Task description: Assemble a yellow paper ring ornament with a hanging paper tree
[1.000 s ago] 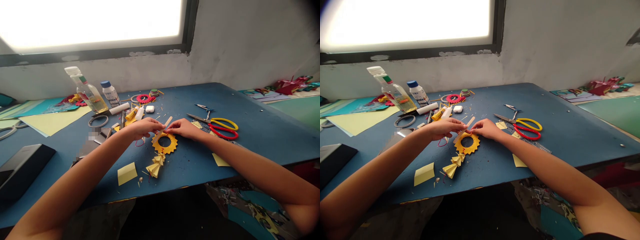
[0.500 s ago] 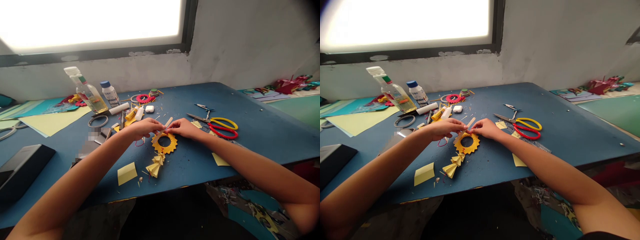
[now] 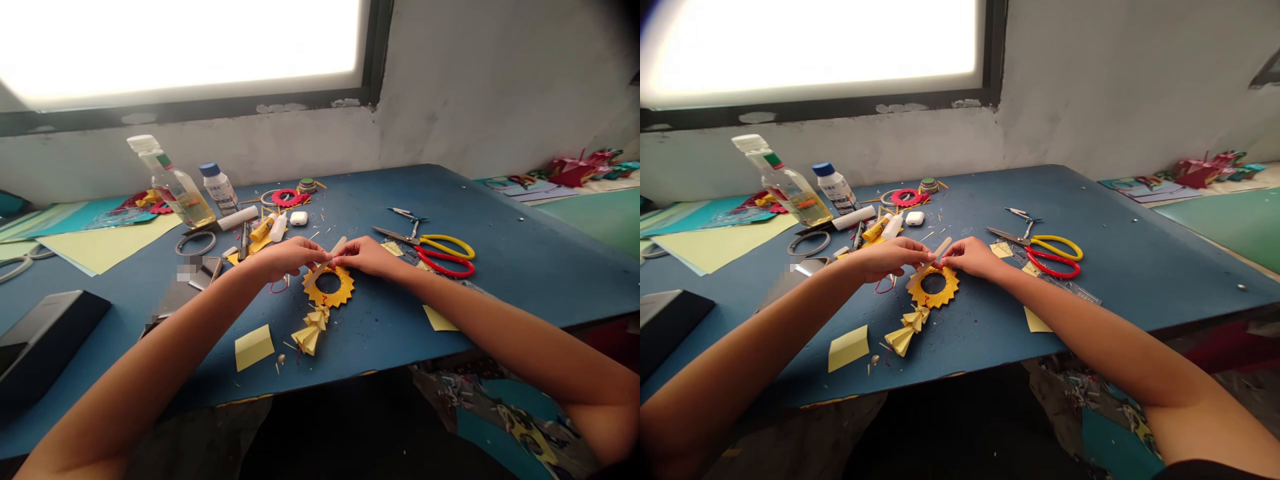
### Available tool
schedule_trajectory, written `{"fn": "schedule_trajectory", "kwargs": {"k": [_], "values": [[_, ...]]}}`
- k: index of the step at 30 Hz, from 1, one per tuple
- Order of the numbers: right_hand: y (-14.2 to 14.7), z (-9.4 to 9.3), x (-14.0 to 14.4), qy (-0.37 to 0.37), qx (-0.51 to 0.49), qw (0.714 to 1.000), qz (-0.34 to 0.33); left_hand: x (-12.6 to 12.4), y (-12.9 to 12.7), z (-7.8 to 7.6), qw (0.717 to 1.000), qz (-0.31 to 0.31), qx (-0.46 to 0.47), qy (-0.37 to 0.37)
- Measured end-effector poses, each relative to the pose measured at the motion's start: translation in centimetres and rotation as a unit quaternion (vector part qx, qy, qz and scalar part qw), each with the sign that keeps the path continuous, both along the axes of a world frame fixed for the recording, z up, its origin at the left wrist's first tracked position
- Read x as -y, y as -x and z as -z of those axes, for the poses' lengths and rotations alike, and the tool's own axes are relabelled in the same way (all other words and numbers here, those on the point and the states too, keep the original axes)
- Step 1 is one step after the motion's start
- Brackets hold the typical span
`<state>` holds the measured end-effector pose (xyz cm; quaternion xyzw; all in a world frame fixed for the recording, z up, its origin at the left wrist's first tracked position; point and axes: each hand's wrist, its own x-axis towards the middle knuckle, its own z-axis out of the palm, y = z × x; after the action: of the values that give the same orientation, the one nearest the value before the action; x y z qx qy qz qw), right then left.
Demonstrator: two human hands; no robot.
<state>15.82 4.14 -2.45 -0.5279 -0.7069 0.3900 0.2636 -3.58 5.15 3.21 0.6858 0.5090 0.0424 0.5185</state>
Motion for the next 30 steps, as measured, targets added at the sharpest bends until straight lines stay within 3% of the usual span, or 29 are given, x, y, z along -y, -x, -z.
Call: {"fn": "schedule_trajectory", "kwargs": {"k": [30], "values": [[-0.26, -0.47, -0.25, -0.027, 0.050, 0.998, 0.037, 0.85, -0.40, -0.28, 0.994, 0.064, -0.008, -0.089]]}}
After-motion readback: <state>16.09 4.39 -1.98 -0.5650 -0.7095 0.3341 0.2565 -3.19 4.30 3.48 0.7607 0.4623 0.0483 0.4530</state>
